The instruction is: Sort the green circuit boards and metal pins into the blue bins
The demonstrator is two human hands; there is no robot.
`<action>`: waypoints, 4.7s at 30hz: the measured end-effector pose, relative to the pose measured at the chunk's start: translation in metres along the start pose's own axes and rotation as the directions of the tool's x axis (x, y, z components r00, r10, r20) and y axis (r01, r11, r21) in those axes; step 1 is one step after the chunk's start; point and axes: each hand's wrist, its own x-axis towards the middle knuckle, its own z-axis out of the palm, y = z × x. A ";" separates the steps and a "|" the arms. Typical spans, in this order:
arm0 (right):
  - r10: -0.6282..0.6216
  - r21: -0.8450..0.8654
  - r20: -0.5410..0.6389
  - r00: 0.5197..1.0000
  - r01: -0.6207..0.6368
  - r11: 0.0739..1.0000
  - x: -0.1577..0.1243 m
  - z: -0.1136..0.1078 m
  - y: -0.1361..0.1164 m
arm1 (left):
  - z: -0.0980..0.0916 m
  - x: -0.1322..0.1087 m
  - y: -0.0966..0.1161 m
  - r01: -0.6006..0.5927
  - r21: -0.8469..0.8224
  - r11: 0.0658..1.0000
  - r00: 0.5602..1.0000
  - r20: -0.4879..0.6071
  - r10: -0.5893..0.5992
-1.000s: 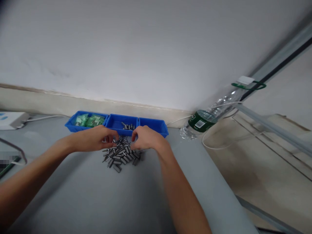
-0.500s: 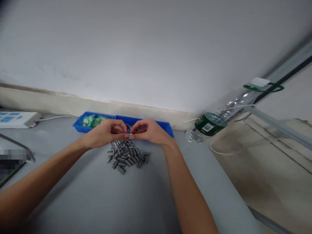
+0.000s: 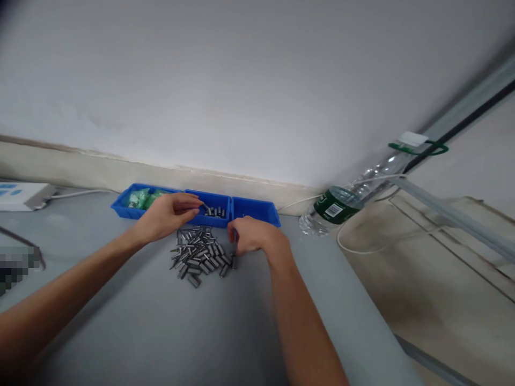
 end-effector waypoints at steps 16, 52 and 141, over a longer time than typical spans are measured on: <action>-0.177 0.144 -0.091 0.980 0.188 0.971 0.004 0.000 -0.006 | -0.009 -0.003 0.009 -0.076 0.106 0.992 0.985 0.165 0.057; 0.155 0.105 0.155 0.976 -0.173 0.979 0.004 0.006 -0.011 | -0.001 -0.003 0.008 -0.086 0.013 0.996 0.990 0.115 0.084; -0.166 0.345 -0.259 0.952 0.252 0.904 -0.005 -0.007 -0.019 | -0.002 -0.001 0.004 0.052 -0.058 0.997 0.997 -0.051 -0.055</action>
